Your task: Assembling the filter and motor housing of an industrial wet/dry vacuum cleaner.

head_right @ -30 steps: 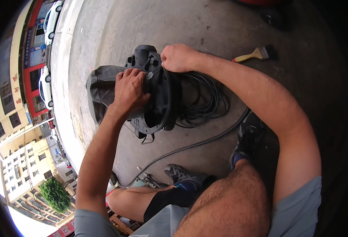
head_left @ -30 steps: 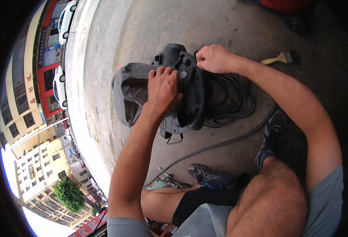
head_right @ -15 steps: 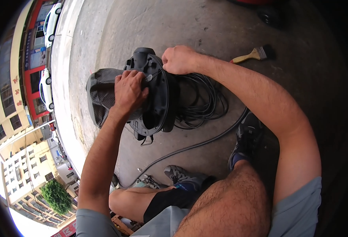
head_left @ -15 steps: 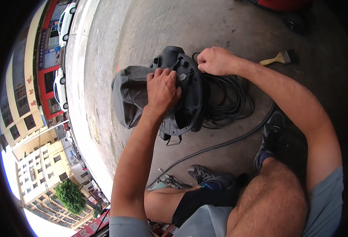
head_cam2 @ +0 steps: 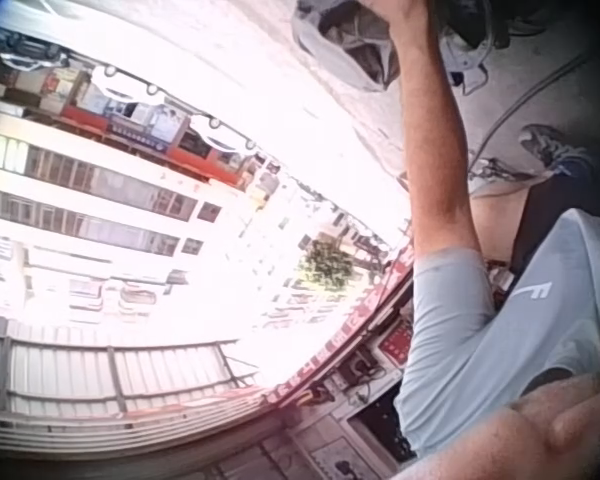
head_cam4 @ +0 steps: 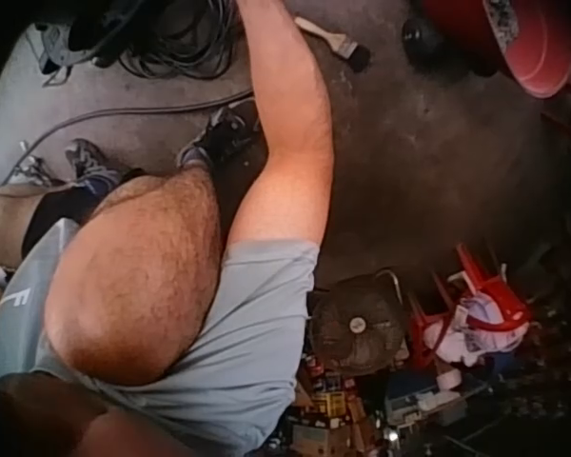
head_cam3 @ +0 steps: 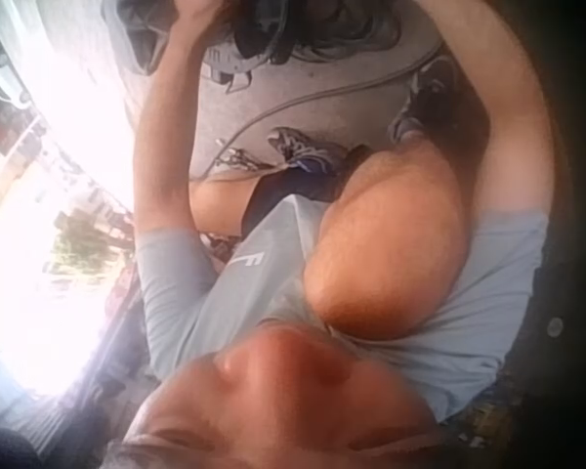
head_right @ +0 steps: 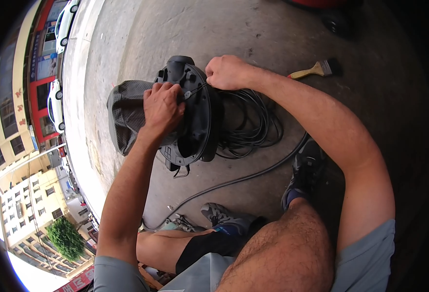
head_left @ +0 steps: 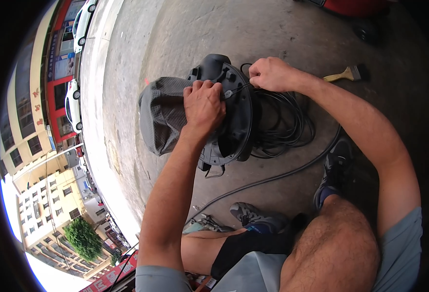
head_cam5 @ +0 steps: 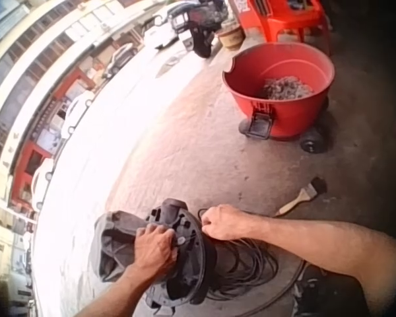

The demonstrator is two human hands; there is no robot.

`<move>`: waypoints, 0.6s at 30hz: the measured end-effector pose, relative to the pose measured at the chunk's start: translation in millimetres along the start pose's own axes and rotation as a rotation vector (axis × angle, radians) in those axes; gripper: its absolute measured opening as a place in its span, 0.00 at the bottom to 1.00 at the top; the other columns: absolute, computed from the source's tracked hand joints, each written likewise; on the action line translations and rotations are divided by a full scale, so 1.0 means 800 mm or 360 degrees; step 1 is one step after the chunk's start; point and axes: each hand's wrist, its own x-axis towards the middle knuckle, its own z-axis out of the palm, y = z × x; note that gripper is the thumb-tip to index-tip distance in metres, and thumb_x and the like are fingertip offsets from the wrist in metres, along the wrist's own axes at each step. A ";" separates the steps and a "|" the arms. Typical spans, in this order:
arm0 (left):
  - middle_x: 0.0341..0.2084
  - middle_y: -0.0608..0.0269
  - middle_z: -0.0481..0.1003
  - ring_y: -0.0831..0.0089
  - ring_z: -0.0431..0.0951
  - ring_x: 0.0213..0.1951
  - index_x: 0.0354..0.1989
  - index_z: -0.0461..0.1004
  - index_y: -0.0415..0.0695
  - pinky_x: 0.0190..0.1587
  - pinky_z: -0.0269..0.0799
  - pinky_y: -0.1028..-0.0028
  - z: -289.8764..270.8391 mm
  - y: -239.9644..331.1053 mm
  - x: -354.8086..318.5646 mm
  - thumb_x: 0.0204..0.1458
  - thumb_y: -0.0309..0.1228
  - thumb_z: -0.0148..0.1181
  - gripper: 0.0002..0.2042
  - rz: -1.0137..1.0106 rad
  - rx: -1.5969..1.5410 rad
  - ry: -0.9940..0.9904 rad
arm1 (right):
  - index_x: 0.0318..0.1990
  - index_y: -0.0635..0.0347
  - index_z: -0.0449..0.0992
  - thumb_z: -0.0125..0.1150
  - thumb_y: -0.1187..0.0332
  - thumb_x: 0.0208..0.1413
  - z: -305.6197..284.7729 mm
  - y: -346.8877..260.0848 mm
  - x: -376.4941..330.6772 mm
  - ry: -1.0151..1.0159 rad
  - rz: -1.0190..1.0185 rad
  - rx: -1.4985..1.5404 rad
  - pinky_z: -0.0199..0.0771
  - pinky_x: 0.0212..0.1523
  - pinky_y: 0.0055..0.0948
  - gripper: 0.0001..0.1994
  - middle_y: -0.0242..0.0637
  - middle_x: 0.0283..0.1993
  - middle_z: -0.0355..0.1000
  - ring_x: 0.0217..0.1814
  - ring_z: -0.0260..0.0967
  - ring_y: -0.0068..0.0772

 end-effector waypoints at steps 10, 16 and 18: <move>0.43 0.61 0.78 0.58 0.73 0.54 0.43 0.77 0.49 0.56 0.63 0.59 -0.003 -0.003 -0.003 0.47 0.35 0.67 0.14 0.0003 -0.0218 0.0063 | 0.35 0.62 0.80 0.58 0.64 0.49 -0.005 -0.007 -0.005 -0.0028 0.0042 -0.0028 0.74 0.44 0.42 0.12 0.48 0.34 0.79 0.40 0.77 0.48; 0.43 0.61 0.78 0.59 0.72 0.54 0.41 0.78 0.50 0.56 0.63 0.59 -0.007 0.002 0.002 0.48 0.35 0.66 0.12 -0.0077 -0.0189 -0.0044 | 0.39 0.59 0.82 0.57 0.64 0.52 -0.002 -0.003 -0.003 -0.0129 0.0122 -0.0093 0.74 0.51 0.44 0.12 0.49 0.42 0.80 0.49 0.77 0.50; 0.42 0.62 0.78 0.60 0.73 0.53 0.40 0.78 0.50 0.55 0.63 0.59 -0.005 0.002 0.003 0.47 0.35 0.66 0.12 -0.0078 -0.0145 -0.0050 | 0.35 0.63 0.80 0.58 0.64 0.49 0.001 0.000 -0.004 -0.0006 0.0026 -0.0061 0.74 0.43 0.43 0.12 0.48 0.34 0.79 0.41 0.77 0.49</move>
